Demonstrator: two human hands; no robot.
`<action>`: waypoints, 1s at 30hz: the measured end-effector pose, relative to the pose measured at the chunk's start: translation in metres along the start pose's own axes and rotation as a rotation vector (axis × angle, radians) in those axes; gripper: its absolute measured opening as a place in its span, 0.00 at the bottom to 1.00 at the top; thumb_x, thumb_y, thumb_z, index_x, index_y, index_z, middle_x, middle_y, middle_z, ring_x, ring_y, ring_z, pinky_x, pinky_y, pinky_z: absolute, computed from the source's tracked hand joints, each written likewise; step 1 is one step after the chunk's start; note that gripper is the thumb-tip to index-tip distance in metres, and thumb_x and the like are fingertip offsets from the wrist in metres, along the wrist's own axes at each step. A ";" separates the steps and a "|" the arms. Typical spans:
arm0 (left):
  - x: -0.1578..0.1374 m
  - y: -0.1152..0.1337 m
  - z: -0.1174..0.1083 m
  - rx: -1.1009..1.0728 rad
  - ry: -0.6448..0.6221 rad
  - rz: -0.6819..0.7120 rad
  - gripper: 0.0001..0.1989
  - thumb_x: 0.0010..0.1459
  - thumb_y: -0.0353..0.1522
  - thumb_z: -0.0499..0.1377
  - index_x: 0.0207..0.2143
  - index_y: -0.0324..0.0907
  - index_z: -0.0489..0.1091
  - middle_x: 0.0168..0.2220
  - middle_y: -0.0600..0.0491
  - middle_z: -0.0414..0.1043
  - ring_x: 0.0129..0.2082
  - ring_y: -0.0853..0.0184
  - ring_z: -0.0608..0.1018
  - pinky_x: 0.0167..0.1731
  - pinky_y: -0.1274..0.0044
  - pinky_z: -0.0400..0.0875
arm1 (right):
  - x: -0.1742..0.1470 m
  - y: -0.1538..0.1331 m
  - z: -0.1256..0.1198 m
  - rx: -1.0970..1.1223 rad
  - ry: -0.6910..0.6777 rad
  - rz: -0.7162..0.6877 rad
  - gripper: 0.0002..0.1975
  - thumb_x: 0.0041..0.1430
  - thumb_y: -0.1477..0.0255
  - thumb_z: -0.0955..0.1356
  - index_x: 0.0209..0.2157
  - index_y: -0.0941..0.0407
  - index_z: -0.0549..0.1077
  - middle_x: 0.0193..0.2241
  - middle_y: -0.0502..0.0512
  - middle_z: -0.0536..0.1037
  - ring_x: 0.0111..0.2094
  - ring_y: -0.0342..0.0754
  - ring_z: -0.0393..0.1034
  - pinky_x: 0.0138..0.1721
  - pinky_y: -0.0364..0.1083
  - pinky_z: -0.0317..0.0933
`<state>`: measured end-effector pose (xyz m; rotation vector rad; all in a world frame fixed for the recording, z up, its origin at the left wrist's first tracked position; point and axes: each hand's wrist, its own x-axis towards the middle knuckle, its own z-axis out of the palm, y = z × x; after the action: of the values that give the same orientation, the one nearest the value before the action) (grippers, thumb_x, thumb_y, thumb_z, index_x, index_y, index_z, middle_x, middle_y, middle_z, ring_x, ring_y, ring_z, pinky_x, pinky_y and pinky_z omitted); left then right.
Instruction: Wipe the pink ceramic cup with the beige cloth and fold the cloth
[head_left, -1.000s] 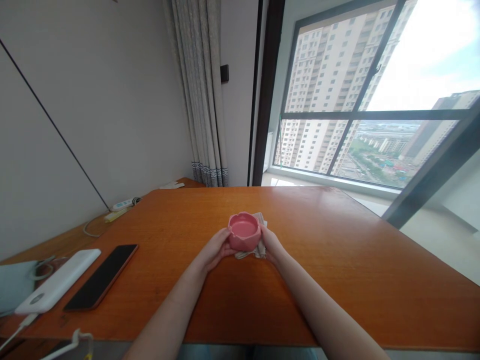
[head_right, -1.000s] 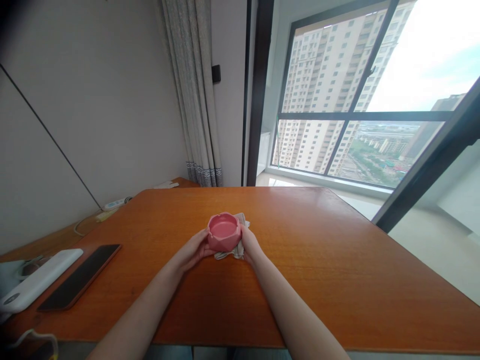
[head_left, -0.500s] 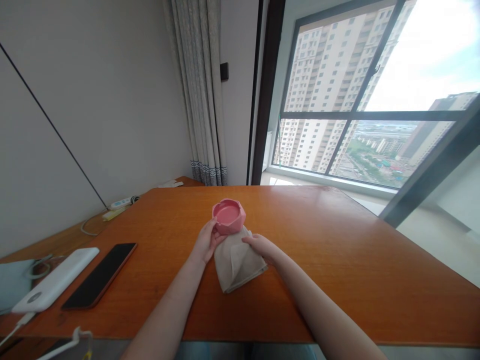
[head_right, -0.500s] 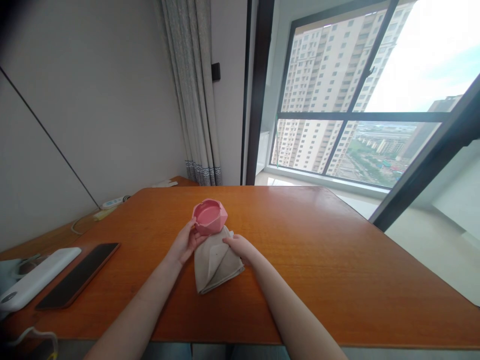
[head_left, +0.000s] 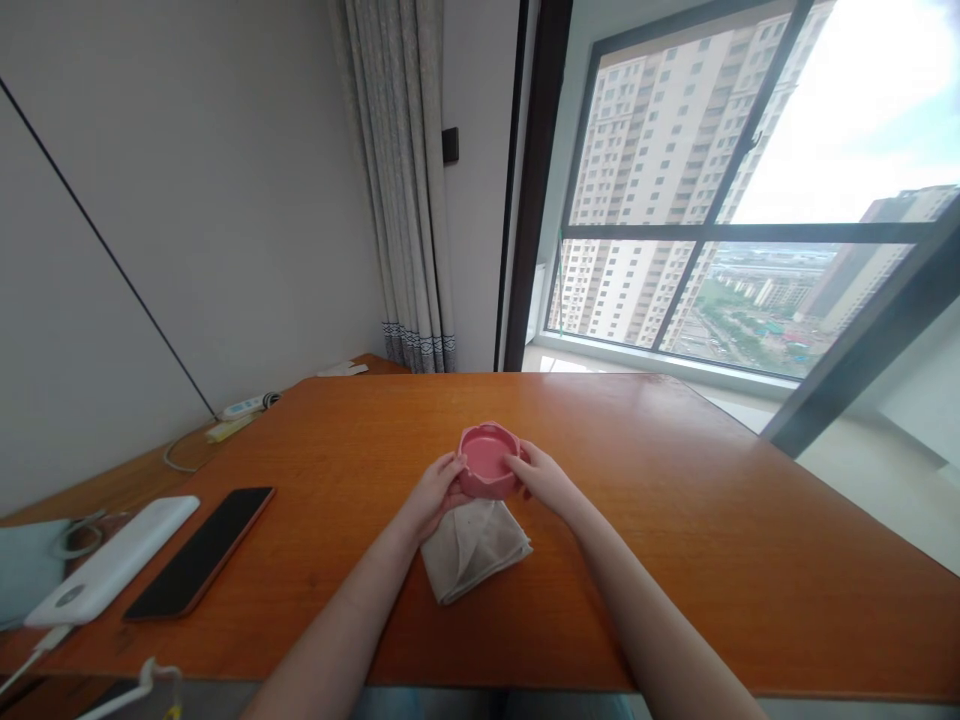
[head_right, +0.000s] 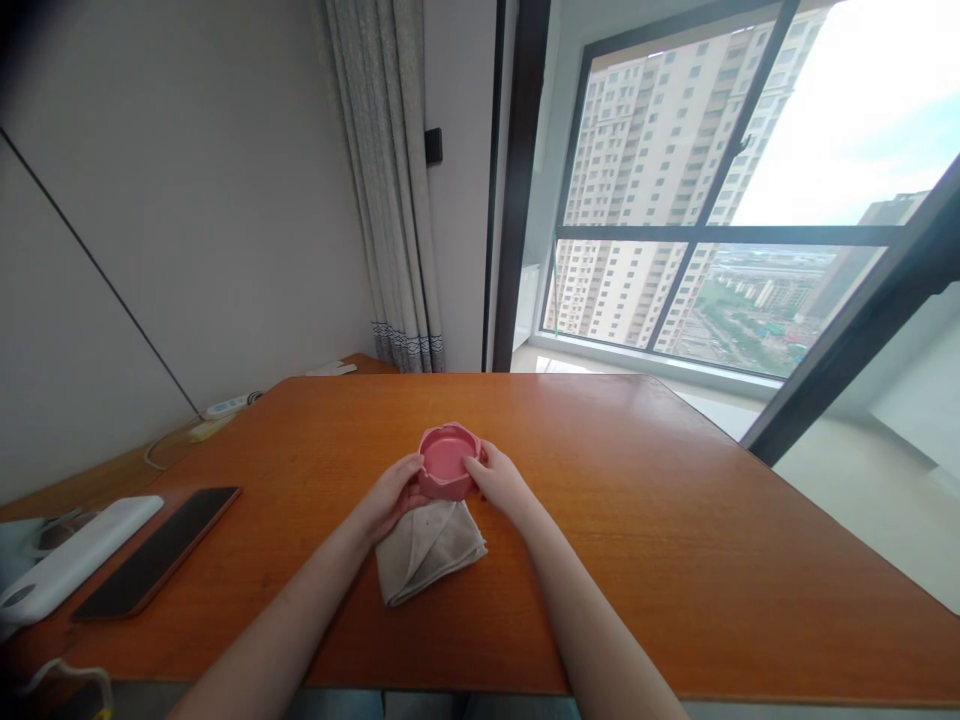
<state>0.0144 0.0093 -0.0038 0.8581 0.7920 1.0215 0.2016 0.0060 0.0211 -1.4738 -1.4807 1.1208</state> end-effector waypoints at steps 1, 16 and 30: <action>-0.001 -0.002 0.001 0.022 -0.049 -0.014 0.14 0.52 0.38 0.63 0.37 0.39 0.67 0.31 0.51 0.73 0.28 0.70 0.77 0.32 0.77 0.74 | -0.002 0.002 -0.002 -0.044 0.016 0.003 0.11 0.55 0.70 0.63 0.41 0.57 0.69 0.22 0.48 0.72 0.19 0.41 0.65 0.18 0.38 0.57; -0.003 -0.012 0.000 0.312 -0.245 -0.085 0.19 0.49 0.40 0.64 0.41 0.38 0.70 0.39 0.45 0.74 0.37 0.67 0.76 0.41 0.74 0.68 | -0.008 0.059 -0.159 -0.112 0.403 0.438 0.15 0.57 0.71 0.57 0.42 0.60 0.68 0.18 0.52 0.70 0.18 0.46 0.66 0.22 0.44 0.62; -0.002 -0.012 -0.002 0.323 -0.244 -0.093 0.18 0.50 0.39 0.64 0.40 0.37 0.70 0.37 0.45 0.74 0.35 0.68 0.76 0.39 0.75 0.69 | -0.009 0.080 -0.186 -0.254 0.528 0.569 0.22 0.55 0.68 0.60 0.51 0.60 0.62 0.35 0.64 0.74 0.22 0.49 0.70 0.21 0.45 0.65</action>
<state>0.0169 0.0044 -0.0150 1.1863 0.7911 0.6994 0.4037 0.0071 0.0082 -2.2488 -0.8744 0.7603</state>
